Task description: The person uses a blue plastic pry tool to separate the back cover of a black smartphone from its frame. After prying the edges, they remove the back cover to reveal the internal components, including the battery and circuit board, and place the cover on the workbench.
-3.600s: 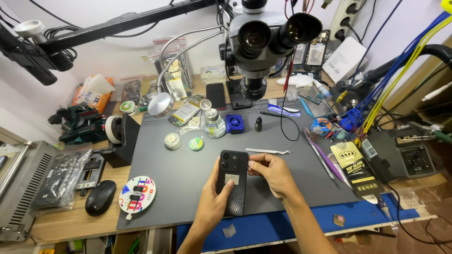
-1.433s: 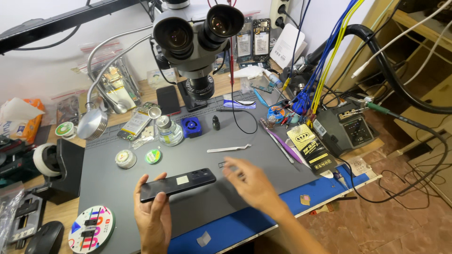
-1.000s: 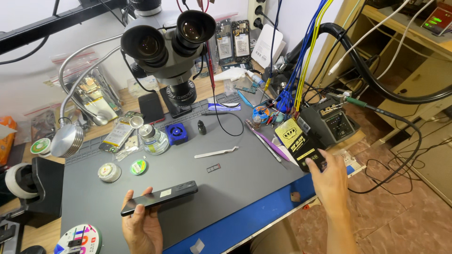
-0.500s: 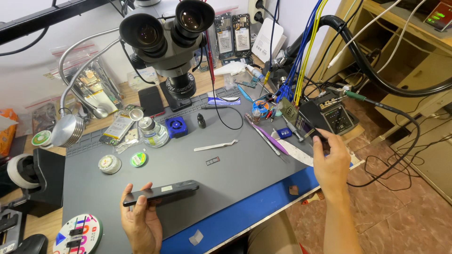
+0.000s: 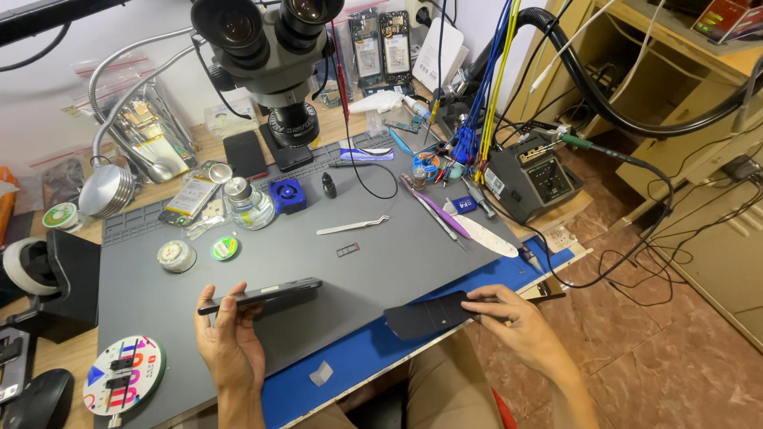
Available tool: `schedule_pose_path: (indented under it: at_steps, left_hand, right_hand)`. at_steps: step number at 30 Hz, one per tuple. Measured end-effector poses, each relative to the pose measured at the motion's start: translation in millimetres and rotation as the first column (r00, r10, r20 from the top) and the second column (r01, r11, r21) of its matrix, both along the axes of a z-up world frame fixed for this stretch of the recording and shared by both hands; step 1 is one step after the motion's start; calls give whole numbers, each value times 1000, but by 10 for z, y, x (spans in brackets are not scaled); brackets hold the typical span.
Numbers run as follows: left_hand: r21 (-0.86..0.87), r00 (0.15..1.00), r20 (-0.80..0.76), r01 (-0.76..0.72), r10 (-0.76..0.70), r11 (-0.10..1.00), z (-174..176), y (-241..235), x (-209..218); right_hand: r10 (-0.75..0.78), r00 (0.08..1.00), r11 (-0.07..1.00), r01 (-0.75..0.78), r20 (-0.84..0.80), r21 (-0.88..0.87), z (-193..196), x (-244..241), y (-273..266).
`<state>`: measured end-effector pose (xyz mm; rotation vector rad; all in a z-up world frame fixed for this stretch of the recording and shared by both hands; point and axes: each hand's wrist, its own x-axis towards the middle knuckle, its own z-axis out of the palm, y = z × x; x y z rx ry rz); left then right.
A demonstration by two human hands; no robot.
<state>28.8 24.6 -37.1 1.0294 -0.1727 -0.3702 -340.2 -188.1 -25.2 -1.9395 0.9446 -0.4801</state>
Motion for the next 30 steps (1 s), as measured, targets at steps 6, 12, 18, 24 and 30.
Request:
schedule_pose_path:
  at_steps: [6,12,18,24,30]
  left_hand:
    - [-9,1000,-5,8,-8,1000,-82,10,35]
    - [-23,1000,-23,-16,16,1000,-54,-18,24]
    - [-28,999,-34,-28,27,999,2,-14,-17]
    - [15,997,-64,-33,34,999,58,2,-48]
    - [88,995,-93,-37,45,995,224,-28,-79]
  right_hand:
    - [-75,996,816,33,-49,-577,-1004,-131,-448]
    - [-385,909,649,145,-158,-747,-1001,-76,-544]
    - [-432,879,610,451,203,-652,-31,449,-633]
    - [-563,771,722,283,-298,-632,-188,813,-1392]
    - [-603,795,604,404,-63,-687,-280,806,-1313]
